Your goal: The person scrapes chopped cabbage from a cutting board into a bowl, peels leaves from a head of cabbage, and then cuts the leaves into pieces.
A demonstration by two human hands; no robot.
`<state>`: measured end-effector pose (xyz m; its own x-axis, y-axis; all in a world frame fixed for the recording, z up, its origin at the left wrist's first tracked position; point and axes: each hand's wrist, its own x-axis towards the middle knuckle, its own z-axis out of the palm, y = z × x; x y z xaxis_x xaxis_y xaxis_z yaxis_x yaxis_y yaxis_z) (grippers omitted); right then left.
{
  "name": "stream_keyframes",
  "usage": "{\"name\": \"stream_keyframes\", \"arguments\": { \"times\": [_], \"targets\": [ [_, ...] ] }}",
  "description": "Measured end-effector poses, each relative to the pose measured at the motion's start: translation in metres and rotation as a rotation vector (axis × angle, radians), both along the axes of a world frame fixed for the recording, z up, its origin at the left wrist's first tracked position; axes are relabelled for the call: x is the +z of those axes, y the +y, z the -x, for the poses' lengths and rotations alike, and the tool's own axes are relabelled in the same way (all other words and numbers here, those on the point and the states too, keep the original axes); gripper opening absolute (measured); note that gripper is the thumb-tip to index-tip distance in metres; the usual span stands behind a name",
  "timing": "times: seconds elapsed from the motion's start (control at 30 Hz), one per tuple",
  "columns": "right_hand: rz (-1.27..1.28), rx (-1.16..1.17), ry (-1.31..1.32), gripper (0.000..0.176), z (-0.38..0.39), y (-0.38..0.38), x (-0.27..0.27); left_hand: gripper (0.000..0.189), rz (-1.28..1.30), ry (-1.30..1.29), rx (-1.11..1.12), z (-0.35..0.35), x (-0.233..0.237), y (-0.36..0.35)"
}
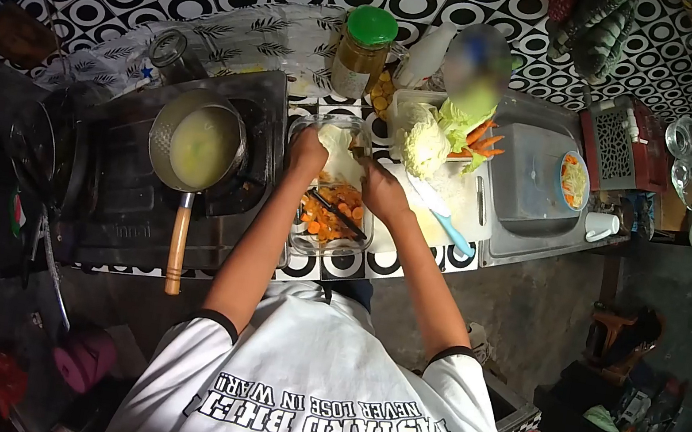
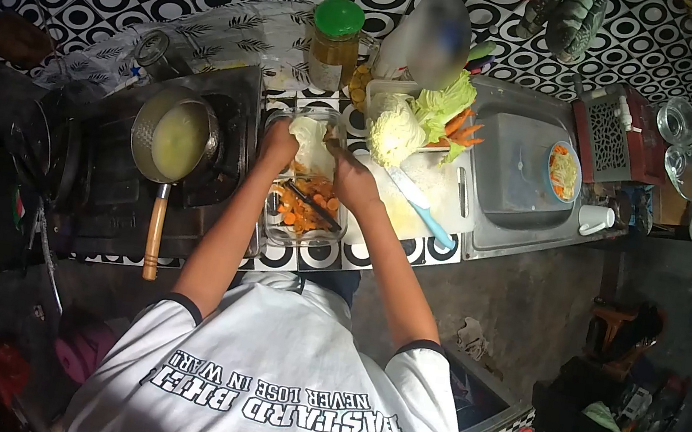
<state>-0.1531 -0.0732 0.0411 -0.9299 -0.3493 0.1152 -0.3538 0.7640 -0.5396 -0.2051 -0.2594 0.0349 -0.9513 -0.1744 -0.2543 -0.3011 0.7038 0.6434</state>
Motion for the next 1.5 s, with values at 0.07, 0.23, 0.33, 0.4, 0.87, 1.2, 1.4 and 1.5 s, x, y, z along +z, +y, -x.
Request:
{"name": "stream_keyframes", "arguments": {
  "times": [0.07,0.23,0.33,0.4,0.87,1.2,1.4,1.5],
  "targets": [
    [0.071,0.009,-0.076,0.038,-0.001,-0.002,0.001,0.035,-0.042,0.118,0.053,0.000,0.003,0.000],
    [0.266,-0.093,-0.169,0.044,0.004,0.001,-0.022,0.028,-0.028,0.350,0.139,-0.002,0.037,0.004],
    [0.196,-0.084,-0.175,0.044,0.009,-0.002,-0.018,0.030,-0.060,0.492,0.112,0.000,0.049,-0.003],
    [0.168,-0.053,-0.207,0.041,0.014,-0.008,-0.006,0.031,-0.112,0.596,0.134,-0.004,0.072,-0.001],
    [-0.164,0.158,-0.316,0.043,0.069,-0.049,-0.026,0.035,-0.140,0.590,0.170,-0.025,0.052,-0.012],
    [-0.038,0.086,-0.339,0.025,0.069,-0.056,-0.045,0.034,-0.086,0.532,0.145,-0.022,0.035,-0.018],
    [0.304,-0.006,-0.320,0.029,0.062,-0.053,-0.057,0.029,-0.103,0.526,0.130,-0.016,0.035,-0.014],
    [0.295,-0.113,-0.362,0.037,0.061,-0.061,-0.040,0.030,-0.125,0.500,0.113,-0.015,0.037,-0.016]
  ]
}}
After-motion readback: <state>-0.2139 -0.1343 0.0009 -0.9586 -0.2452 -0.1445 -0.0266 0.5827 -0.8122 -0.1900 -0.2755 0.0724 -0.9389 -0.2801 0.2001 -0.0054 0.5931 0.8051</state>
